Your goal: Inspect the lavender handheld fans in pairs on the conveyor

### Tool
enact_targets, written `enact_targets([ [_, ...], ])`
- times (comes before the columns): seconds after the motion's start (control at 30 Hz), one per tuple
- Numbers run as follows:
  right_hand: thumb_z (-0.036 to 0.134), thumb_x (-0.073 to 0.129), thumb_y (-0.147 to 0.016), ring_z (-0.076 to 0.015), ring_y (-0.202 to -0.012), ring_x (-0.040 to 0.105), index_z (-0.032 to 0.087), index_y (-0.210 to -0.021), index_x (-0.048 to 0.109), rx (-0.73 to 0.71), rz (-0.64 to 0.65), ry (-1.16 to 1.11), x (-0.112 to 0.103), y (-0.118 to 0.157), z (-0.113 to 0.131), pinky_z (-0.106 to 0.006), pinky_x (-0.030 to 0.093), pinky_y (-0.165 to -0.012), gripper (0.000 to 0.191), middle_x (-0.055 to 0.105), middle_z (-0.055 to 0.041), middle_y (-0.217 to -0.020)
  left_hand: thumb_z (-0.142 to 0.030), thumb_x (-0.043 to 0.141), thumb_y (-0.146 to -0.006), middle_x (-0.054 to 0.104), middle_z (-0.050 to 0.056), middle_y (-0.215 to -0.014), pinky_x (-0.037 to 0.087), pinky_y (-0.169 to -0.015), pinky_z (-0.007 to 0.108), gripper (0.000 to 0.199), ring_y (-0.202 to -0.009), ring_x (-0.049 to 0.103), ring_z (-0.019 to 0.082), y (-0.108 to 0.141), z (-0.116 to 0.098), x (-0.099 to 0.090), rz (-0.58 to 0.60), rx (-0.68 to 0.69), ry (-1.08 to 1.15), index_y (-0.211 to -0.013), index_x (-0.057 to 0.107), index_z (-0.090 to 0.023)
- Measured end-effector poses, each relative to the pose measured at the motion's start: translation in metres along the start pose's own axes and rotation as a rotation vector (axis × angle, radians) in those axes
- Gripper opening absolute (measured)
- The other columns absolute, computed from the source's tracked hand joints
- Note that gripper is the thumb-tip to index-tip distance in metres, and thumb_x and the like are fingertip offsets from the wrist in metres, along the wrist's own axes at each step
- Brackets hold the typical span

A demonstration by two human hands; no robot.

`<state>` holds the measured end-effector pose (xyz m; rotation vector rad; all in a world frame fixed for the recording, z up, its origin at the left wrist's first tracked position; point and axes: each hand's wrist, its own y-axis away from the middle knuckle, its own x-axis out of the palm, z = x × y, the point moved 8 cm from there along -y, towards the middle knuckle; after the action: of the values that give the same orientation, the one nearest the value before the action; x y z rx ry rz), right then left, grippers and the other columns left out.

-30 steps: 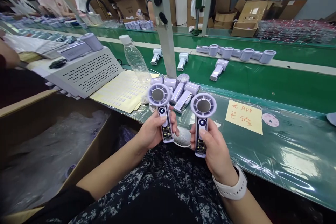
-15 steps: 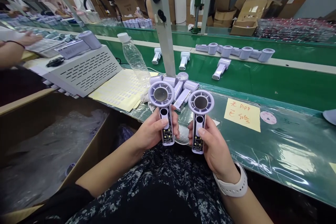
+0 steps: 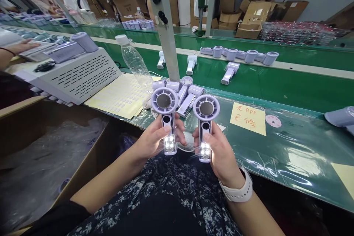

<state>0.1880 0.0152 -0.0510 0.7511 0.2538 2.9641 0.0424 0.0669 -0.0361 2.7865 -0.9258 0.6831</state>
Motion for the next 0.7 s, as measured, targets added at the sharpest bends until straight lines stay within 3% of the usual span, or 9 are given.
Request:
enact_targets([
  [0.1,0.056,0.076,-0.083,-0.0167,-0.064,0.063,0.020,-0.096,0.070,0.096,-0.042,-0.084,-0.001,0.001,-0.006,-0.028,0.055,-0.054,0.038,0.069,-0.0047,-0.084,-0.049,0.079,-0.085,0.071,0.007,-0.101,0.062,-0.064,0.034,0.049,-0.070,0.075,0.020,0.000,0.002,0.000,-0.037,-0.038,-0.023,-0.111,0.046,-0.021],
  [0.2,0.062,0.075,-0.081,-0.0143,-0.054,0.059,0.019,-0.097,0.070,0.097,-0.126,-0.074,-0.008,0.000,-0.010,-0.025,0.052,-0.046,0.046,0.067,-0.0025,-0.074,-0.053,0.084,-0.079,0.074,0.005,-0.095,0.058,-0.056,0.029,0.062,-0.060,0.072,0.018,0.000,0.002,0.000,-0.071,-0.027,-0.042,-0.113,0.042,-0.023],
  [0.27,0.063,0.075,-0.082,-0.0138,-0.052,0.058,0.019,-0.100,0.070,0.092,-0.134,-0.048,-0.010,-0.002,-0.011,-0.024,0.051,-0.044,0.048,0.066,-0.0016,-0.071,-0.060,0.078,-0.082,0.074,0.003,-0.088,0.055,-0.051,0.027,0.062,-0.054,0.069,0.017,0.000,0.004,-0.001,-0.091,-0.022,-0.024,-0.114,0.041,-0.024],
  [0.37,0.067,0.070,-0.086,-0.0127,-0.048,0.056,0.019,-0.091,0.072,0.108,-0.026,-0.059,-0.005,-0.005,-0.010,-0.024,0.049,-0.042,0.049,0.065,-0.0018,-0.068,-0.064,0.065,-0.090,0.075,0.003,-0.084,0.054,-0.048,0.028,0.052,-0.053,0.070,0.018,0.000,0.006,-0.002,-0.095,-0.033,0.036,-0.112,0.040,-0.024],
  [0.43,0.075,0.060,-0.090,-0.0118,-0.044,0.055,0.019,-0.085,0.074,0.107,0.102,-0.084,0.003,-0.004,-0.004,-0.026,0.050,-0.042,0.059,0.069,-0.0040,-0.072,-0.058,0.065,-0.090,0.076,0.004,-0.088,0.058,-0.053,0.030,0.049,-0.058,0.073,0.020,0.002,0.003,0.001,-0.066,-0.043,0.057,-0.114,0.039,-0.024],
  [0.5,0.080,0.053,-0.092,-0.0145,-0.050,0.062,0.020,-0.093,0.078,0.076,0.142,-0.092,0.005,-0.002,0.004,-0.031,0.059,-0.052,0.065,0.075,-0.0074,-0.085,-0.051,0.070,-0.089,0.077,0.006,-0.096,0.061,-0.059,0.033,0.050,-0.065,0.076,0.022,0.005,-0.003,0.008,-0.024,-0.056,0.052,-0.118,0.039,-0.025],
  [0.6,0.077,0.062,-0.088,-0.0222,-0.074,0.074,0.025,-0.103,0.080,0.015,-0.023,-0.066,-0.004,0.005,0.016,-0.038,0.066,-0.072,0.057,0.080,-0.0077,-0.099,-0.047,0.070,-0.092,0.076,0.007,-0.109,0.064,-0.066,0.037,0.043,-0.073,0.079,0.024,0.014,-0.017,0.024,0.026,-0.068,0.014,-0.116,0.040,-0.026],
  [0.7,0.072,0.071,-0.085,-0.0264,-0.082,0.077,0.028,-0.104,0.080,-0.029,-0.098,-0.077,0.000,0.014,0.025,-0.038,0.067,-0.068,0.048,0.082,-0.0062,-0.098,-0.045,0.070,-0.094,0.076,0.008,-0.115,0.063,-0.073,0.038,0.040,-0.082,0.079,0.025,0.023,-0.030,0.038,0.030,-0.064,-0.060,-0.117,0.042,-0.027],
])
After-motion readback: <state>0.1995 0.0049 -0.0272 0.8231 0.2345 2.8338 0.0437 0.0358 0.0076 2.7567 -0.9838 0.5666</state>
